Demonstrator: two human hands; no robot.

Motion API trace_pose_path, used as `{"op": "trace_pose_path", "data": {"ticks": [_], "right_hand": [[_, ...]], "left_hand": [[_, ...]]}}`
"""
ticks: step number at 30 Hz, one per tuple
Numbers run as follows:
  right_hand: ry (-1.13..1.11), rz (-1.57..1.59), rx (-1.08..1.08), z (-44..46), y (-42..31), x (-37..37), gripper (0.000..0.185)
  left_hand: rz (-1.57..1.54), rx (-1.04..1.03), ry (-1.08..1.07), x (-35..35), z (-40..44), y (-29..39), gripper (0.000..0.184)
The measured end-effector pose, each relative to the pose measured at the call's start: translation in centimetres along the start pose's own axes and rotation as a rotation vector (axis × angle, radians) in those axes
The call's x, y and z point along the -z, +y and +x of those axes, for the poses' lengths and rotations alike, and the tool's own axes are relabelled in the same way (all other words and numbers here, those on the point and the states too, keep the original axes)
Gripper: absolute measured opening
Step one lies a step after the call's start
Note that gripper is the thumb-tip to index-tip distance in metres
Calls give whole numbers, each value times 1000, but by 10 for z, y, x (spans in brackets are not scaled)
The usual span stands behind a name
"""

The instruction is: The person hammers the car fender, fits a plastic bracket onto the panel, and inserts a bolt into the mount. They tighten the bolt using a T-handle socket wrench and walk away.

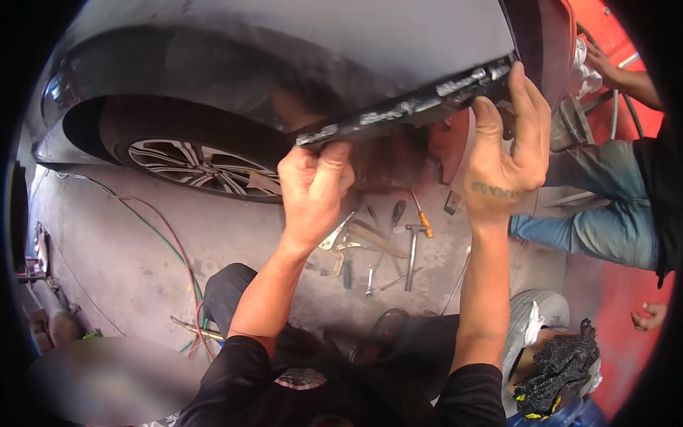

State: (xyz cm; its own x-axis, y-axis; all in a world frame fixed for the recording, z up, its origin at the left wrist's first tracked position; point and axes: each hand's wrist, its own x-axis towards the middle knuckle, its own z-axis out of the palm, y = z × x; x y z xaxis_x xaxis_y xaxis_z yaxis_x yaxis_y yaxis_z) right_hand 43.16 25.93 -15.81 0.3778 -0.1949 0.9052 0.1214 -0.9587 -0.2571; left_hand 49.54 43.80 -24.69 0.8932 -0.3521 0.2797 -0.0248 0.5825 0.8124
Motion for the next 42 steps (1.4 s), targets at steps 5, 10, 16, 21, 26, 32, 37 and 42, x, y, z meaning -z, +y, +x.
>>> {"op": "trace_pose_path", "data": {"ticks": [5,10,16,21,26,32,37,42], "right_hand": [[-111,24,-61,-15,-38,9,58],[-219,-69,-29,-34,-67,-3,76],[-214,-1,-123,-43,-71,-14,90],[-205,95,-207,-48,-69,-14,90],[-190,50,-158,-50,-71,-21,89],[-152,-28,-66,-55,-67,-28,86],[-119,-72,-19,-55,-66,-31,86],[-93,-154,26,-55,-63,-31,83]], "left_hand": [[9,-2,71,-1,-2,7,19],[124,-235,183,2,-10,2,15],[9,-409,154,2,-5,-16,19],[-91,-336,126,2,-6,-20,25],[-92,-335,121,4,-4,-24,24],[-13,-402,154,7,0,-25,15],[65,-445,175,6,0,-22,13],[80,-315,122,11,0,-7,20]]}}
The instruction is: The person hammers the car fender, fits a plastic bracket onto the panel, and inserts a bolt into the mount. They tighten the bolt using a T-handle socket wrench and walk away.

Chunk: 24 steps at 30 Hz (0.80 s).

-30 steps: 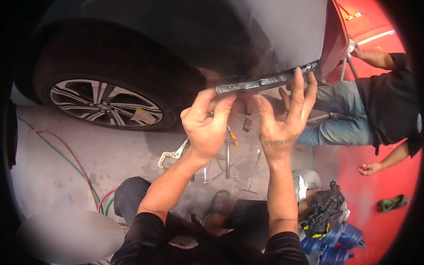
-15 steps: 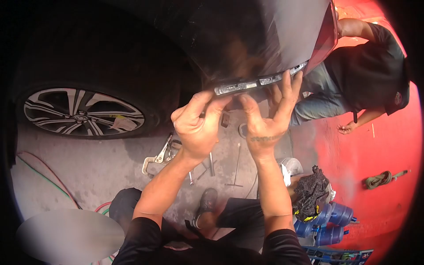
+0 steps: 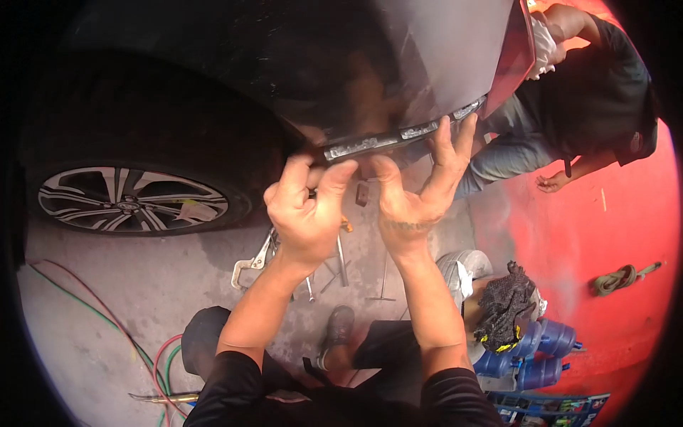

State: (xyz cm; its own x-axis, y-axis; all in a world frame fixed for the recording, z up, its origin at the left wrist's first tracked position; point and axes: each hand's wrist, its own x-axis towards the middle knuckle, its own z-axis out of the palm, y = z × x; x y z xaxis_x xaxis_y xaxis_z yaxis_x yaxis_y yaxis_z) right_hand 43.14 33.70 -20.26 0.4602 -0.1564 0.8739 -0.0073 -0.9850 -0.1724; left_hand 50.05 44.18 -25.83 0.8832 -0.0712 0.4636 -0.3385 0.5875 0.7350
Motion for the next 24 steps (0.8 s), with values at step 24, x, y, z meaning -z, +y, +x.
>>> {"op": "trace_pose_path", "data": {"ticks": [24], "right_hand": [[70,-12,89,-2,7,-17,82]], "left_hand": [[-224,240,54,-34,-8,-4,42]]}}
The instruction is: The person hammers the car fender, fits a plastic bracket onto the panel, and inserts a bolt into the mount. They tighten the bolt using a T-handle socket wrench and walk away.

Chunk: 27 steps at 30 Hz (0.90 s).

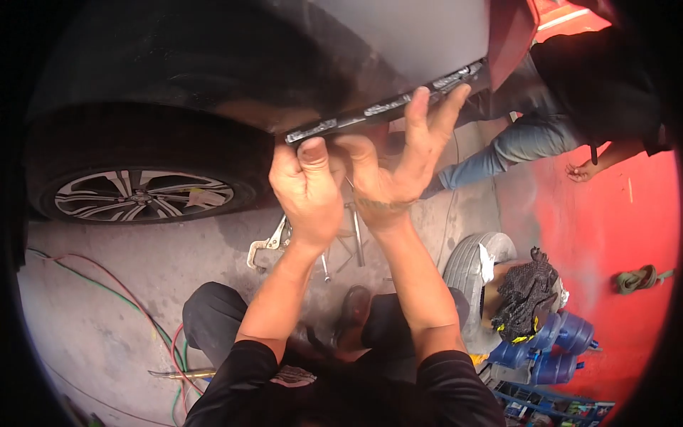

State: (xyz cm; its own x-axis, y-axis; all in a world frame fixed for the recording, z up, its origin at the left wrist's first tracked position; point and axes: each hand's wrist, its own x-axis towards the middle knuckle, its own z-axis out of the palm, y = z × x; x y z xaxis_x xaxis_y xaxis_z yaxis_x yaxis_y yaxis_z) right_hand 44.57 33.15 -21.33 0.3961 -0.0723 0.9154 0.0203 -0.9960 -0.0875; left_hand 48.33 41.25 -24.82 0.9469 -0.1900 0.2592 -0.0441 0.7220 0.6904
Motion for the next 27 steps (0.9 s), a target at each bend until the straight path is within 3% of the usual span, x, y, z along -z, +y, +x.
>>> {"op": "trace_pose_path", "data": {"ticks": [8,14,17,20,21,24,27], "right_hand": [[-22,-6,21,8,-8,11,80],[-50,95,-23,1,3,1,80],[-61,85,-50,1,-1,5,83],[-22,77,-40,-2,6,5,88],[-30,92,-53,-1,4,6,89],[-26,182,-109,-2,2,6,89],[-89,190,-99,2,-7,8,78]], "left_hand": [[-56,56,-175,19,2,12,28],[-17,-22,-25,4,3,4,32],[-115,58,-105,15,1,-3,26],[-79,-24,-159,19,6,2,20],[-94,111,-232,27,6,5,26],[-143,138,-231,27,8,7,27],[-120,89,-191,23,6,1,23]]}}
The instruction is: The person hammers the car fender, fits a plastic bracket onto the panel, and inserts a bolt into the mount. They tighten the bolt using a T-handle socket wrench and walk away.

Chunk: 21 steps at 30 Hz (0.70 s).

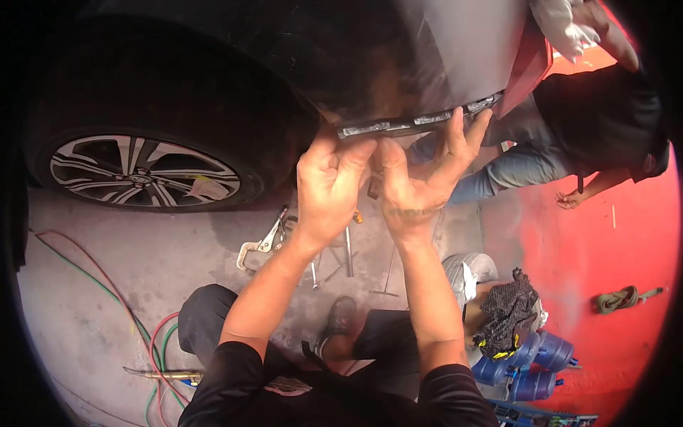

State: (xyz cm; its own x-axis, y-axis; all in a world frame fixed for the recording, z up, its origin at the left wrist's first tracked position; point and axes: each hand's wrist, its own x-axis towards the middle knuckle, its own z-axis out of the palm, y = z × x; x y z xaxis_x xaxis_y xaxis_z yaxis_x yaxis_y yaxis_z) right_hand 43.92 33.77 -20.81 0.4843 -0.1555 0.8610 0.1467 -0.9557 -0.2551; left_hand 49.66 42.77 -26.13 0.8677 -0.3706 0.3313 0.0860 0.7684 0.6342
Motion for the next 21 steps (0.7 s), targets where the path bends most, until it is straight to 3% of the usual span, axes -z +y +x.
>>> {"op": "trace_pose_path", "data": {"ticks": [4,9,11,15,16,19,21], "right_hand": [[37,-185,56,0,0,-9,77],[61,-205,51,-3,2,-10,82],[68,-315,88,3,-2,-8,85],[137,-63,55,0,14,-9,100],[97,-92,10,-2,12,1,96],[-7,-386,136,1,21,20,89],[11,-343,165,4,22,19,80]], "left_hand": [[140,-141,107,-7,5,2,17],[80,-49,124,-8,2,6,24],[110,-3,159,-11,-1,14,38],[135,-20,224,-20,0,7,51],[155,-5,225,-20,-1,8,52],[206,-11,215,-18,-1,7,53],[203,12,194,-18,-1,10,53]]}}
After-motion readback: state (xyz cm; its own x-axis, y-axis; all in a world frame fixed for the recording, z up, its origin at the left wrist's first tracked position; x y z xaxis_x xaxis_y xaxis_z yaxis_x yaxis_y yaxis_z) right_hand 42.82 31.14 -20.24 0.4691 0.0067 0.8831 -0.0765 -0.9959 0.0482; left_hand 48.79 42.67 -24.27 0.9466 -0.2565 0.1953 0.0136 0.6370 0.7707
